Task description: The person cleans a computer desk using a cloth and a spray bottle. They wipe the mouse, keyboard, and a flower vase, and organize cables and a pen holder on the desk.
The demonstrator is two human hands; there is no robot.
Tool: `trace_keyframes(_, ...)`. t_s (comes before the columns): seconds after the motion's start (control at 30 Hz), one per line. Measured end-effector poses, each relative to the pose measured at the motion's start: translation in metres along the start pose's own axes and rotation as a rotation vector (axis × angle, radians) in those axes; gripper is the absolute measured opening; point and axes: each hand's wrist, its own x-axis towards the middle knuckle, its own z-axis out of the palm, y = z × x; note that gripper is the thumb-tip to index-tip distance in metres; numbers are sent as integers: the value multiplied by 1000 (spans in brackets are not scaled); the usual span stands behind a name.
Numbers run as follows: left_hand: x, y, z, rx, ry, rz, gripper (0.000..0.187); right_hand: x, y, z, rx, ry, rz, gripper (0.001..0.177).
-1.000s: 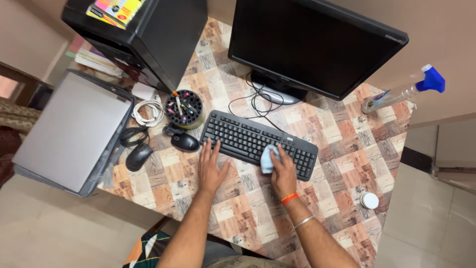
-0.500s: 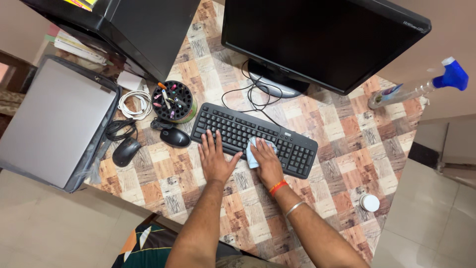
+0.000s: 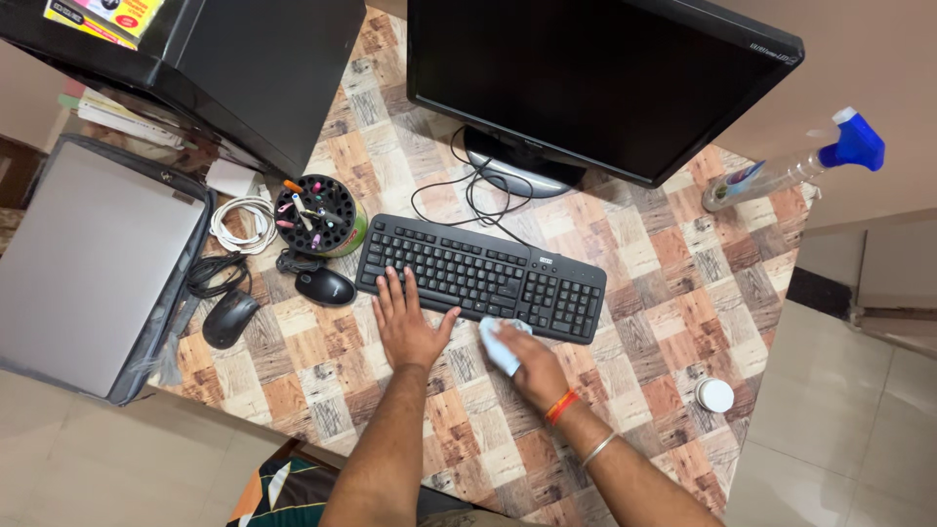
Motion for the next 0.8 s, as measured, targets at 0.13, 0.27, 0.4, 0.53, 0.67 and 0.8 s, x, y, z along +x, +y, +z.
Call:
trace_keyframes(0.13,0,2,0,3,21,1,114,50,-1,-21,57,401,85,58)
trace_keyframes(0.27,0,4,-2,9,10,-10,115,106,4,-28,-246,371,-43,74)
trace_keyframes(0.4,1,3,3,33,26,9,116,108,-12,10,-322,135,-107,75)
trace_keyframes(0.53,0,0,8,24,66,33,114,82,-15,23,-319,26,-142,69)
trace_keyframes(0.67,1,1,5,22,55,30,114,60,-3,10,-316,31,-84,64)
trace_keyframes(0.8,1,4,3,45,24,10,115,43,2,3,-360,173,10,66)
